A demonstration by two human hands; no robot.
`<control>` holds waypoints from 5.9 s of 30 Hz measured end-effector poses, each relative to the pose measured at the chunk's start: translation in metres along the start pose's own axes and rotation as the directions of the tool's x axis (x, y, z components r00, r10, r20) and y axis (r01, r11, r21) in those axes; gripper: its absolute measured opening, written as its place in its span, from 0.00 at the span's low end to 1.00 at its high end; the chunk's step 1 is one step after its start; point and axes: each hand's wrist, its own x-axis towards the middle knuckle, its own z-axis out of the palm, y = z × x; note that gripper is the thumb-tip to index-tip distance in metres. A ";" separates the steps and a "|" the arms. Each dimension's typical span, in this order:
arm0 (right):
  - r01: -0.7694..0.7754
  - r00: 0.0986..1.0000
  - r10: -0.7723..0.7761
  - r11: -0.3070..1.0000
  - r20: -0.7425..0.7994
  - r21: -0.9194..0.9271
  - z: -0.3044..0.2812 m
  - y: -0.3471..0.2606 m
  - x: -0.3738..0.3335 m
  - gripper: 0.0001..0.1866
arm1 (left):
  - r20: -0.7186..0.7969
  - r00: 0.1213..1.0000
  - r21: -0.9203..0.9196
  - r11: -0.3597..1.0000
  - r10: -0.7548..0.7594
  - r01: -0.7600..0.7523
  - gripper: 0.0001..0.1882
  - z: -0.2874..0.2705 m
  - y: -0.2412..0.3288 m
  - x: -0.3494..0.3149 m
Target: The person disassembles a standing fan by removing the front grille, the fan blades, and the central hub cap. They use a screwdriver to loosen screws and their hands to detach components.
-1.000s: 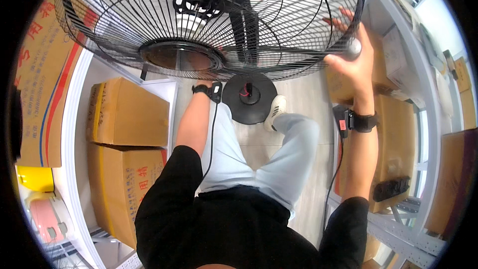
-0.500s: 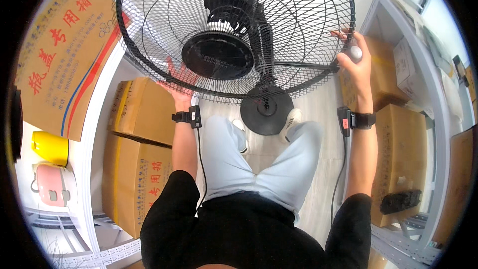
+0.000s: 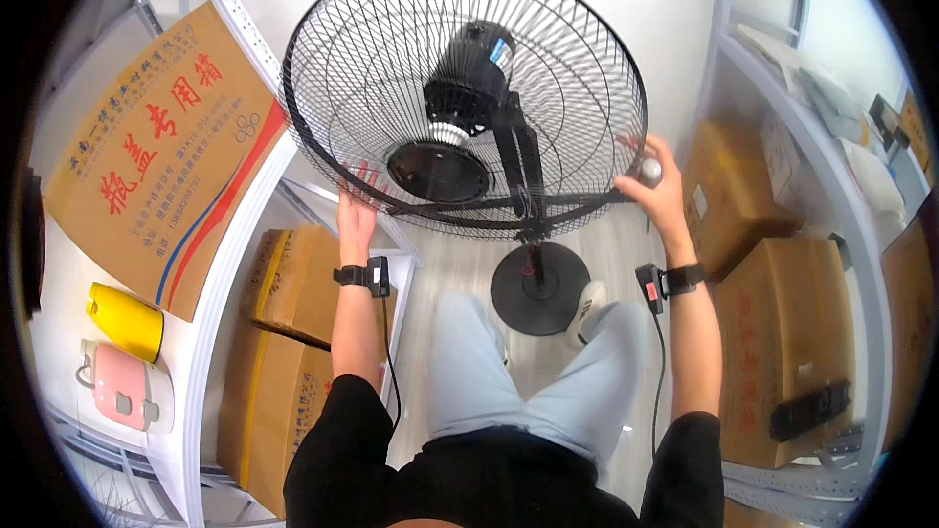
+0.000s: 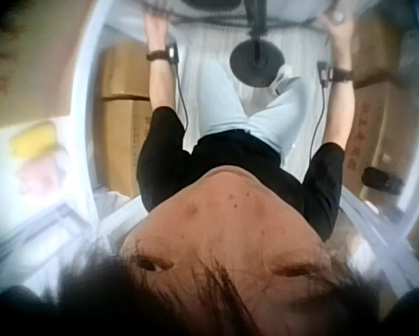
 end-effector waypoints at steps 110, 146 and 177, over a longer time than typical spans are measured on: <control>0.461 0.871 -0.492 0.825 -0.012 -0.327 0.040 -0.230 0.143 0.17 | 0.770 0.521 0.554 0.021 0.368 -0.832 0.42 0.234 0.195 0.017; 0.216 0.967 -0.245 0.934 -0.069 -0.286 0.029 -0.234 0.149 0.17 | 0.755 0.523 0.569 0.000 0.397 -0.822 0.41 0.234 0.194 0.015; -0.165 0.983 0.138 0.953 -0.120 -0.255 0.039 -0.248 0.149 0.19 | 0.761 0.483 0.544 -0.019 0.433 -0.839 0.40 0.227 0.195 0.014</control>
